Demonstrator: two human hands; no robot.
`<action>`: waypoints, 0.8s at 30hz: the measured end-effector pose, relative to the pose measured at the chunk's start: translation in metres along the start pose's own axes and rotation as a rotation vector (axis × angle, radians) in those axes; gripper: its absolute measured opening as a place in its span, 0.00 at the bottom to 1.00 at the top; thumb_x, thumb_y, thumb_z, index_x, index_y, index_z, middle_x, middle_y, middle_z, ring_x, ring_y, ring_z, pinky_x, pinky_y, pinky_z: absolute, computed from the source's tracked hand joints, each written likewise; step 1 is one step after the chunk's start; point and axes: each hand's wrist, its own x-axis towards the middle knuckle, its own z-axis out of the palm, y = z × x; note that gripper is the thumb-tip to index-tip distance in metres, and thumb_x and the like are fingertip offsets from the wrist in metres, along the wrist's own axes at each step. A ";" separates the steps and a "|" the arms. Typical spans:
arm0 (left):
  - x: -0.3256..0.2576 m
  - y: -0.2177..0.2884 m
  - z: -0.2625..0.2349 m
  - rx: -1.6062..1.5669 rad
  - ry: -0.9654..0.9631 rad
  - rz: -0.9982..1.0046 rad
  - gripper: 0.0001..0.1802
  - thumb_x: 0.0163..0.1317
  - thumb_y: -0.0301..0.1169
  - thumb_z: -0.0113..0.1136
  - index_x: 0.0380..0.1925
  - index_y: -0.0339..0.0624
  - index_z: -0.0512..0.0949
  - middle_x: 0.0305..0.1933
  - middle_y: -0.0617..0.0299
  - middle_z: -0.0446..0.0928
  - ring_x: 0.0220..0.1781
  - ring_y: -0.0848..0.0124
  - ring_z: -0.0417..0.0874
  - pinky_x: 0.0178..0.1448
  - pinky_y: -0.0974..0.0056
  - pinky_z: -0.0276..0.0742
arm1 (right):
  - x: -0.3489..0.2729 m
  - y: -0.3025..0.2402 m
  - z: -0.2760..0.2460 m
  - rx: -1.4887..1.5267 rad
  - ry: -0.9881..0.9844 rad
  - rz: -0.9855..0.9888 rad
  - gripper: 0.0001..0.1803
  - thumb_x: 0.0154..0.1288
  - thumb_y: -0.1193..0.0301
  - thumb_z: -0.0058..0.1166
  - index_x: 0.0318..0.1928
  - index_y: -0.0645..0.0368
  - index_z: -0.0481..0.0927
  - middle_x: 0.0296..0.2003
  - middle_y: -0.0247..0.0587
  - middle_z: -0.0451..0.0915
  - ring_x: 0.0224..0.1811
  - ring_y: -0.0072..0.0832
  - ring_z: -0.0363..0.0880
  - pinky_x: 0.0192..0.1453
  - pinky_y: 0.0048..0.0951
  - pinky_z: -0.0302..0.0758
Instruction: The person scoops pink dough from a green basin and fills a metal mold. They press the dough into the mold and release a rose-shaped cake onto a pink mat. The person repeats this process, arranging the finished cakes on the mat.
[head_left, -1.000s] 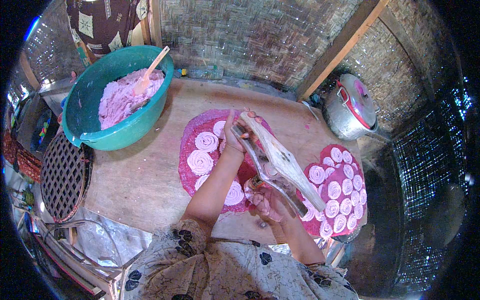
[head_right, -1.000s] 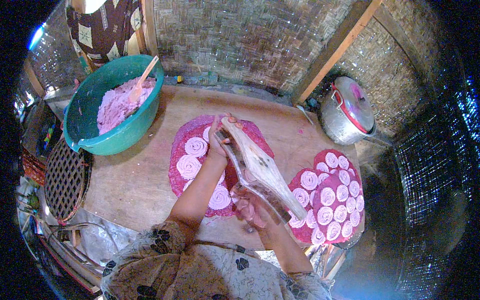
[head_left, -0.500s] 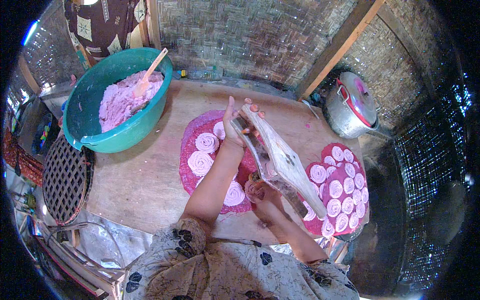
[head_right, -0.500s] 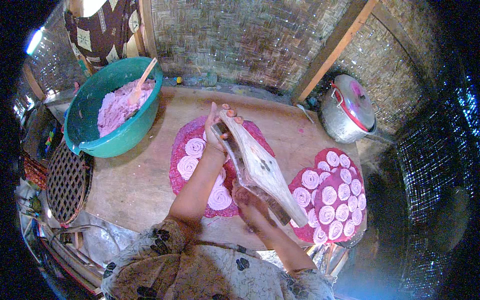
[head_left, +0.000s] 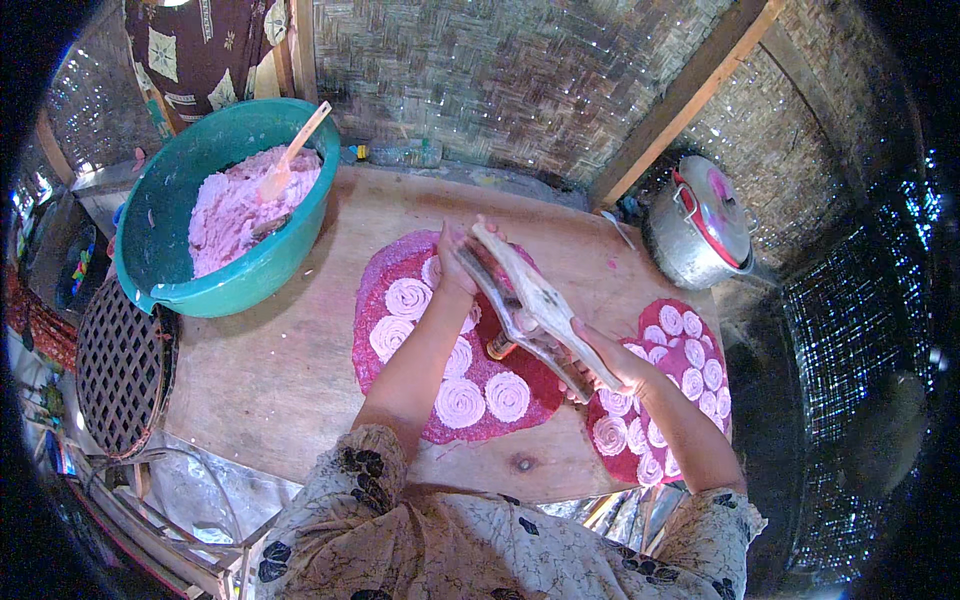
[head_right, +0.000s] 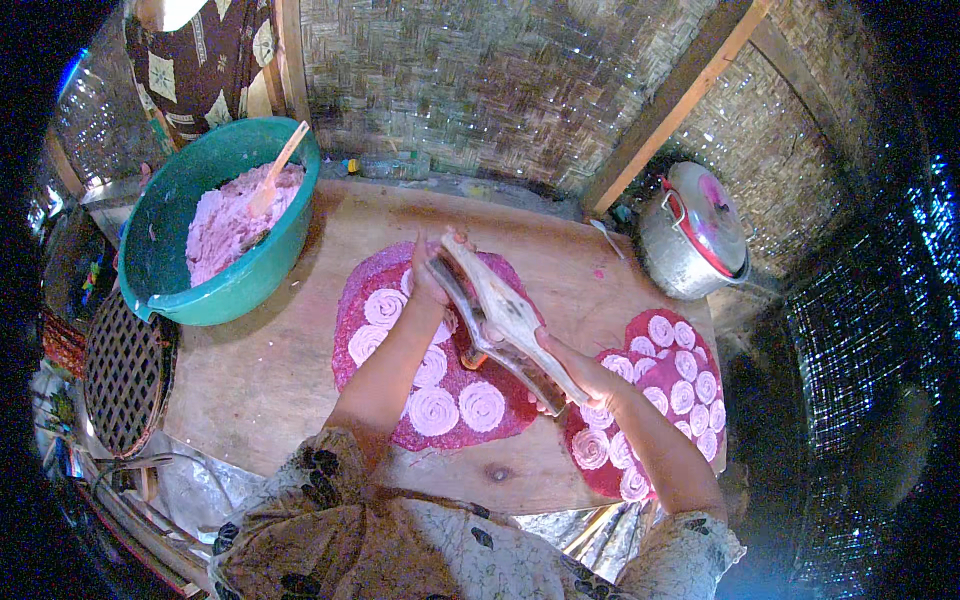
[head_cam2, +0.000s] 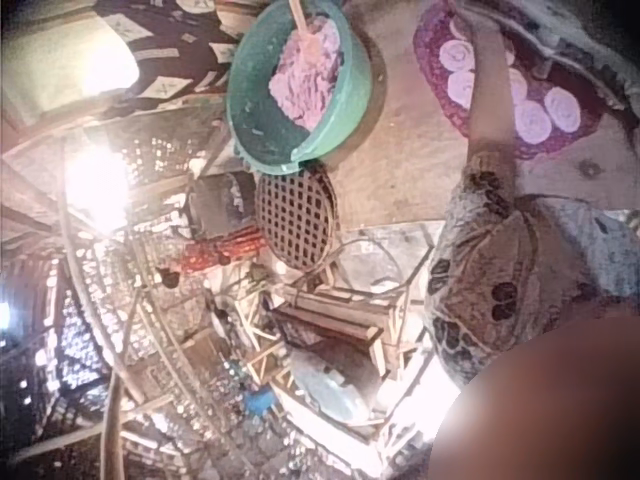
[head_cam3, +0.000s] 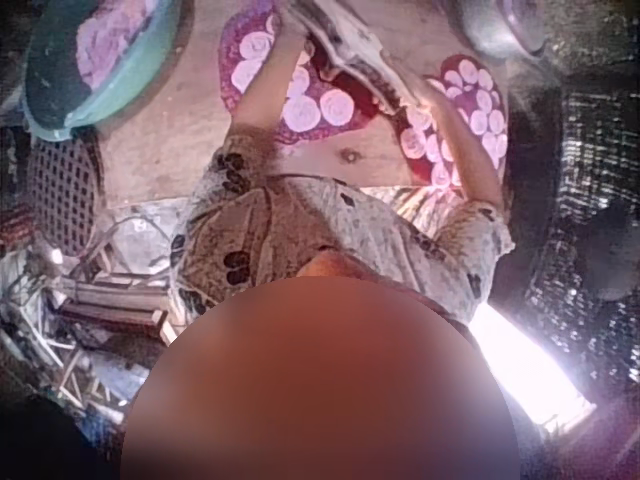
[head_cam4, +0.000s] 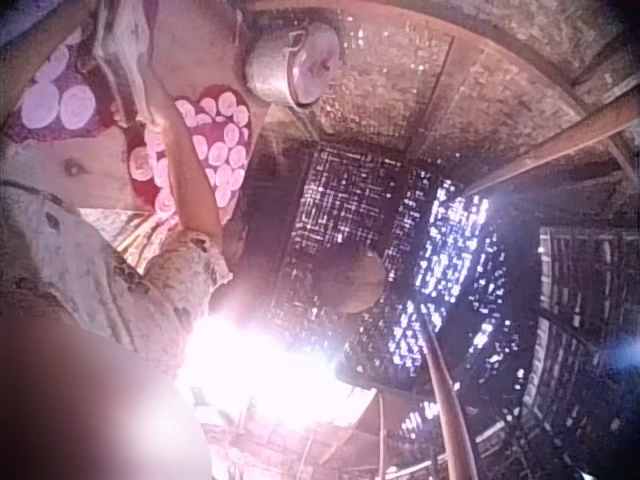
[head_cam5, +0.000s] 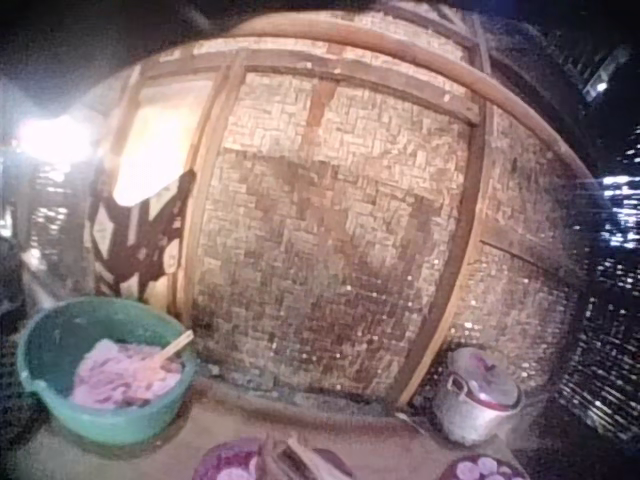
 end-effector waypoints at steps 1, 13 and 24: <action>0.001 0.003 -0.005 0.000 -0.089 0.013 0.29 0.65 0.61 0.45 0.40 0.45 0.74 0.33 0.58 0.75 0.41 0.58 0.76 0.48 0.54 0.76 | 0.003 -0.002 0.002 -0.024 -0.012 0.007 0.43 0.65 0.32 0.37 0.55 0.61 0.72 0.34 0.49 0.81 0.30 0.34 0.83 0.35 0.35 0.83; 0.003 0.016 0.030 -0.038 -0.033 0.046 0.27 0.63 0.62 0.46 0.36 0.51 0.76 0.31 0.62 0.76 0.38 0.59 0.78 0.45 0.52 0.76 | -0.015 -0.034 0.013 -0.115 0.141 -0.044 0.42 0.64 0.34 0.42 0.45 0.69 0.77 0.25 0.47 0.80 0.22 0.31 0.81 0.23 0.29 0.79; 0.003 0.015 0.049 -0.045 -0.099 0.073 0.25 0.66 0.59 0.44 0.36 0.48 0.73 0.30 0.60 0.75 0.36 0.59 0.75 0.44 0.54 0.74 | -0.020 -0.039 0.012 -0.151 0.184 -0.096 0.35 0.69 0.41 0.43 0.48 0.67 0.76 0.24 0.47 0.80 0.20 0.30 0.80 0.20 0.29 0.78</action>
